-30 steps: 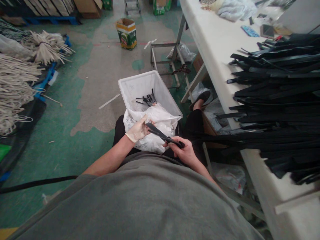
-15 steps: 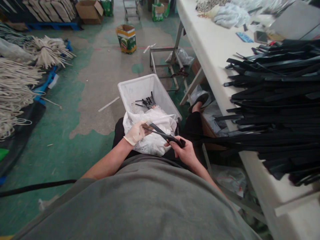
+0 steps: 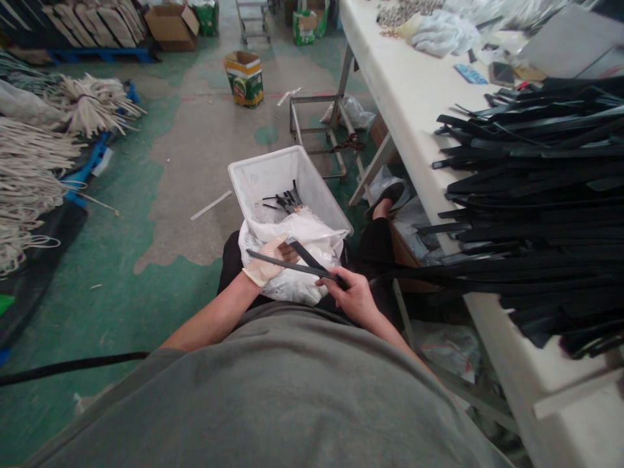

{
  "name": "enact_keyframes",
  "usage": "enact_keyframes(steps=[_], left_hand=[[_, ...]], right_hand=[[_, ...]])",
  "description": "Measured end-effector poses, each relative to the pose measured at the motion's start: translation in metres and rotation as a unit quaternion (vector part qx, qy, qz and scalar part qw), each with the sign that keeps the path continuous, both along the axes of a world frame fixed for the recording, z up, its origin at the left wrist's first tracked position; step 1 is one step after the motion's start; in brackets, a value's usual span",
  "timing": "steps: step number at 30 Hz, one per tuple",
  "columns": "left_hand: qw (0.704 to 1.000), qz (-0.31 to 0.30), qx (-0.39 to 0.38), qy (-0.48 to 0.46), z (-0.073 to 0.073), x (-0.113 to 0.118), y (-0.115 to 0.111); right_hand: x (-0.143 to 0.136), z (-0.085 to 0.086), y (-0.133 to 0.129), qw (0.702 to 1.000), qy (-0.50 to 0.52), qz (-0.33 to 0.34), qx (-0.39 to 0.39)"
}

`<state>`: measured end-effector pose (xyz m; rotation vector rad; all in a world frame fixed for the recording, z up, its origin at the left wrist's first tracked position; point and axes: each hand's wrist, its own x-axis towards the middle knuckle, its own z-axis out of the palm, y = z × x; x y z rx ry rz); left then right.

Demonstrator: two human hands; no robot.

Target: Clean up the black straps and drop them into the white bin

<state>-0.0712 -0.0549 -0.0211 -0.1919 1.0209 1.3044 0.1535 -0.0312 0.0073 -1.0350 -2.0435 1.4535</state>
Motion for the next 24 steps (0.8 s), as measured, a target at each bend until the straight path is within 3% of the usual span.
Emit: enact_keyframes(steps=[8, 12, 17, 24], left_hand=[[1.000, -0.016, 0.000, 0.009, 0.007, -0.003, -0.001], [0.999, -0.007, 0.011, 0.037, 0.002, -0.004, -0.001], [0.997, -0.018, 0.019, 0.069, -0.006, -0.003, -0.004], [0.995, -0.082, 0.054, 0.007, -0.012, 0.035, -0.008]], right_hand=[[0.002, -0.005, 0.002, 0.999, -0.027, 0.008, 0.031], [0.003, -0.002, 0.004, 0.992, -0.076, 0.034, 0.090], [0.005, -0.003, 0.003, 0.989, -0.083, 0.065, 0.107], [-0.023, -0.012, 0.014, 0.990, -0.082, 0.037, 0.112]])
